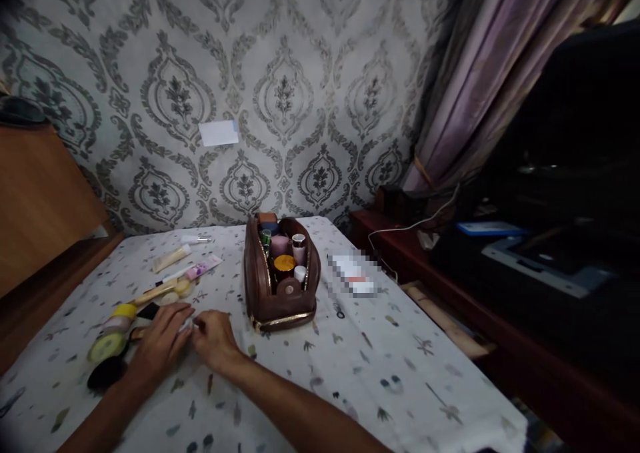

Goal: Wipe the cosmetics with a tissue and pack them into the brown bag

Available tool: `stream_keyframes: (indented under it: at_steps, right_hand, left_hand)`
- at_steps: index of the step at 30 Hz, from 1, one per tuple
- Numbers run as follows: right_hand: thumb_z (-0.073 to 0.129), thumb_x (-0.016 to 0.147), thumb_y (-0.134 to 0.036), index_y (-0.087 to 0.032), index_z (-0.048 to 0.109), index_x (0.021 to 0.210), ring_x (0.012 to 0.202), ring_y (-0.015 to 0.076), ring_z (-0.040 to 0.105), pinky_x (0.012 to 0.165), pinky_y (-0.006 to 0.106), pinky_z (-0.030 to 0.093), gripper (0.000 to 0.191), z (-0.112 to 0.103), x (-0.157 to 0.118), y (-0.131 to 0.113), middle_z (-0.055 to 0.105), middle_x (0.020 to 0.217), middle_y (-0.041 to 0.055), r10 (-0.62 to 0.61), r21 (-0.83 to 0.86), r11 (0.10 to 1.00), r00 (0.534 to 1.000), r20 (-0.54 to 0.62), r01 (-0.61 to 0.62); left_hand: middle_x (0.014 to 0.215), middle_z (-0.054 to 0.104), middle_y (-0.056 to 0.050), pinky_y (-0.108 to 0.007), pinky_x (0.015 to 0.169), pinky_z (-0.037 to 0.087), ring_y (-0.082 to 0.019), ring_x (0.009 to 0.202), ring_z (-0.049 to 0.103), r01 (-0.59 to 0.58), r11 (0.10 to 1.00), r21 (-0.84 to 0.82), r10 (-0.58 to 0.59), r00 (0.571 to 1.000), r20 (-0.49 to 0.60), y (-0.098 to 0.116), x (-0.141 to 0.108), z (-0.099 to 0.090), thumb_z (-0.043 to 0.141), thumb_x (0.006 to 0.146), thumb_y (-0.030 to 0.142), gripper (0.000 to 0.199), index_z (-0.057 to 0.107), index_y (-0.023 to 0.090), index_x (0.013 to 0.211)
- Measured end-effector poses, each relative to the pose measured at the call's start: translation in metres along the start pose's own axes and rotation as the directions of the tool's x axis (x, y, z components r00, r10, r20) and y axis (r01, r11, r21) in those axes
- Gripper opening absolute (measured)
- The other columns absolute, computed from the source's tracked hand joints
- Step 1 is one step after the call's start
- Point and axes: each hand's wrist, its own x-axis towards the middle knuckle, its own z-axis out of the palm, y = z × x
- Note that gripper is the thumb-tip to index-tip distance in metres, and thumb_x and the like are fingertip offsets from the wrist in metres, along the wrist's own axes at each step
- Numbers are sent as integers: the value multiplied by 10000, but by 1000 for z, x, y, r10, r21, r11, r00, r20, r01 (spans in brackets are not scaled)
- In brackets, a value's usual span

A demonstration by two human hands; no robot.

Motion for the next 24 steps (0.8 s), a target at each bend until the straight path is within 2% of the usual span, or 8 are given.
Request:
stream_keyframes:
  at_steps: [4, 7, 11, 14, 17, 20, 21, 24]
  right_hand:
    - [588, 783, -159, -157, 687, 729, 533, 121, 533, 528, 216, 393, 112, -8, -15, 11, 545, 546, -38, 98, 332, 937, 994, 40, -106]
    - [602, 787, -223, -161, 661, 695, 501, 108, 491, 497, 212, 361, 126, -17, -26, 14, 503, 520, -46, 96, 441, 892, 995, 38, -103]
    - [602, 778, -255, -156, 656, 744, 511, 105, 490, 497, 210, 366, 118, -25, -39, 13, 496, 555, -44, 79, 498, 865, 997, 3, -70]
    - [602, 768, -278, -153, 635, 751, 508, 100, 503, 492, 208, 366, 130, -27, -44, 12, 497, 574, -44, 95, 548, 833, 996, -3, -78]
    - [591, 776, -301, -153, 624, 763, 477, 94, 498, 473, 203, 345, 152, -27, -48, 12, 498, 542, -52, 103, 589, 803, 995, 15, -92]
    - [592, 783, -330, -149, 635, 802, 448, 87, 480, 454, 196, 333, 187, -25, -50, 13, 508, 510, -56, 114, 624, 771, 992, 58, -125]
    - [600, 782, -344, -149, 639, 815, 436, 84, 473, 445, 193, 327, 202, -24, -51, 13, 509, 505, -59, 117, 634, 761, 990, 75, -137]
    - [650, 756, -392, -155, 635, 830, 424, 83, 490, 423, 184, 310, 249, -23, -51, 14, 502, 507, -70, 110, 651, 745, 989, 96, -146]
  left_hand:
    - [831, 664, -70, -386, 837, 450, -230, 813, 590, -124, 987, 101, 121, 992, 31, 7, 12, -3, 429, 985, 236, 220, 634, 158, 962]
    - [791, 671, -58, -393, 842, 440, -232, 779, 594, -105, 984, 144, 101, 994, 37, 3, 13, -8, 455, 978, 255, 205, 631, 174, 911]
    - [840, 702, -54, -340, 782, 457, -220, 809, 639, 98, 994, 42, -99, 995, 22, -12, 5, -16, 438, 985, 297, 229, 630, 190, 923]
    - [867, 717, -43, -301, 747, 474, -203, 825, 665, 346, 933, -98, -343, 938, 46, -16, 0, -20, 414, 986, 357, 282, 640, 197, 933]
    - [851, 717, -36, -287, 717, 484, -205, 806, 658, 558, 800, -222, -557, 828, 74, -13, 4, -22, 416, 961, 457, 360, 653, 197, 884]
    - [730, 669, -17, -272, 638, 481, -201, 723, 615, 701, 617, -356, -724, 684, 90, -7, 13, -23, 472, 885, 576, 436, 646, 187, 788]
    - [684, 641, -7, -266, 595, 474, -194, 680, 595, 743, 533, -405, -783, 615, 98, -4, 16, -23, 500, 851, 611, 459, 645, 182, 779]
    - [601, 588, 24, -245, 442, 416, -163, 525, 522, 814, 204, -544, -913, 359, 194, 5, 23, -25, 570, 787, 660, 494, 649, 175, 840]
